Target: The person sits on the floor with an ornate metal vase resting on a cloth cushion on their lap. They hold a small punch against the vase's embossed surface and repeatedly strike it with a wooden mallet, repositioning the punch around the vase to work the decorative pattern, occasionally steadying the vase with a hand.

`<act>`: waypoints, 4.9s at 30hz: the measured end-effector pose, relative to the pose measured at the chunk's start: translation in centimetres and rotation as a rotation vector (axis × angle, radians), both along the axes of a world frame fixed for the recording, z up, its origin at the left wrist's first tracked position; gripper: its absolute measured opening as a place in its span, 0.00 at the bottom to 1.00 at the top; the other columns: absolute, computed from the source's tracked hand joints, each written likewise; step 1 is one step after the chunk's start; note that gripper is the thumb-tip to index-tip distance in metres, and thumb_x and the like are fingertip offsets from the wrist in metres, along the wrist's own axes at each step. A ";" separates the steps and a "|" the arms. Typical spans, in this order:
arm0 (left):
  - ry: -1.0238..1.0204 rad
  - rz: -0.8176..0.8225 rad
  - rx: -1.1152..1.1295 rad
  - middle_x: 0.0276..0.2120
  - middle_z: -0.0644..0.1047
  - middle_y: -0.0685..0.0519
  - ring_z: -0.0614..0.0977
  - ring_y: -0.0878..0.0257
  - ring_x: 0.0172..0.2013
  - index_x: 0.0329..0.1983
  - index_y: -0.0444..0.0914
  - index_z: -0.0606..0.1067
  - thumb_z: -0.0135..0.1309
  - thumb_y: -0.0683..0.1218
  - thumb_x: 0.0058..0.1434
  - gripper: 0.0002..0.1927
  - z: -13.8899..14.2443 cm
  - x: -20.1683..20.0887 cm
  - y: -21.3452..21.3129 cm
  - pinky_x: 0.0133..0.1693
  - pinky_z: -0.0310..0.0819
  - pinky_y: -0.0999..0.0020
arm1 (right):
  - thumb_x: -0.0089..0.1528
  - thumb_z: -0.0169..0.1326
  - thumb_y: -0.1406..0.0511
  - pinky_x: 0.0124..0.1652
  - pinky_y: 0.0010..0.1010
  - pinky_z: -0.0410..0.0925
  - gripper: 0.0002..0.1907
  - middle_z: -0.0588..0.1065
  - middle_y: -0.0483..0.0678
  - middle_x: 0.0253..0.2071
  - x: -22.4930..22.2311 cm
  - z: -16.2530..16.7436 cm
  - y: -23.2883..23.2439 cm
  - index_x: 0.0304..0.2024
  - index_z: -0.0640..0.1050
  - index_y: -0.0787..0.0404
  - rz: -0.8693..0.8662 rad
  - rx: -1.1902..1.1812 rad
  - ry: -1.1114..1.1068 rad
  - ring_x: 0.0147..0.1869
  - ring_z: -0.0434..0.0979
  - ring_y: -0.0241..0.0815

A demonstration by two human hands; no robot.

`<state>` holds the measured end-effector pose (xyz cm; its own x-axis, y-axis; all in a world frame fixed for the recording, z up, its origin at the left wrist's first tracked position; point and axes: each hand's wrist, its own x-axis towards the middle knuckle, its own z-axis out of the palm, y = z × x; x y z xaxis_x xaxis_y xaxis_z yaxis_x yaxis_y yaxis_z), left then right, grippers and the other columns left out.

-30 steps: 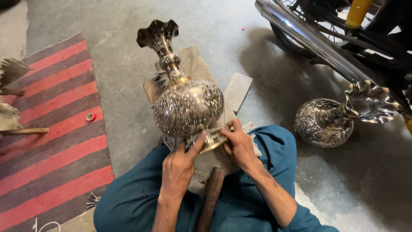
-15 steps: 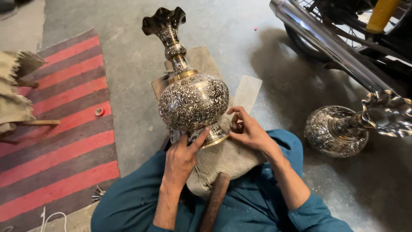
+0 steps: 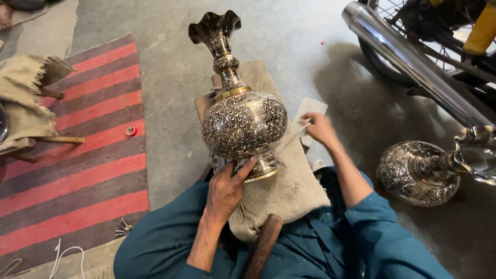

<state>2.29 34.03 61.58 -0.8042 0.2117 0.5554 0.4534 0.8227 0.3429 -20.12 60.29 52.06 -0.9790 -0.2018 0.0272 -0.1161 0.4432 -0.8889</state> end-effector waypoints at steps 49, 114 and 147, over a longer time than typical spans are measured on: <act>-0.004 -0.024 0.027 0.53 0.75 0.39 0.78 0.38 0.51 0.71 0.55 0.65 0.51 0.31 0.53 0.44 -2.8 -2.6 -6.5 0.55 0.73 0.47 | 0.70 0.49 0.53 0.48 0.44 0.74 0.23 0.80 0.59 0.49 2.5 -5.5 -14.4 0.55 0.79 0.64 0.548 0.053 -0.154 0.48 0.81 0.51; -0.551 0.553 0.816 0.37 0.82 0.44 0.85 0.54 0.37 0.56 0.36 0.67 0.60 0.42 0.52 0.28 -5.5 18.9 -11.2 0.42 0.78 0.60 | 0.70 0.55 0.78 0.55 0.28 0.78 0.13 0.81 0.55 0.49 17.4 12.0 -14.1 0.58 0.76 0.70 0.378 -0.562 0.480 0.53 0.83 0.38; 0.140 0.084 -0.318 0.37 0.70 0.48 0.75 0.52 0.39 0.76 0.49 0.62 0.61 0.37 0.61 0.40 13.7 7.7 -9.9 0.44 0.69 0.54 | 0.67 0.63 0.73 0.43 0.25 0.80 0.10 0.82 0.52 0.41 17.4 8.5 -12.0 0.51 0.78 0.68 0.178 -0.251 0.857 0.44 0.86 0.38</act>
<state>9.95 24.17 75.27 -0.7467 0.3279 0.5788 0.4038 0.9148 0.0027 -2.75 48.29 60.59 -0.5582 -0.2378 0.7949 -0.8297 0.1606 -0.5346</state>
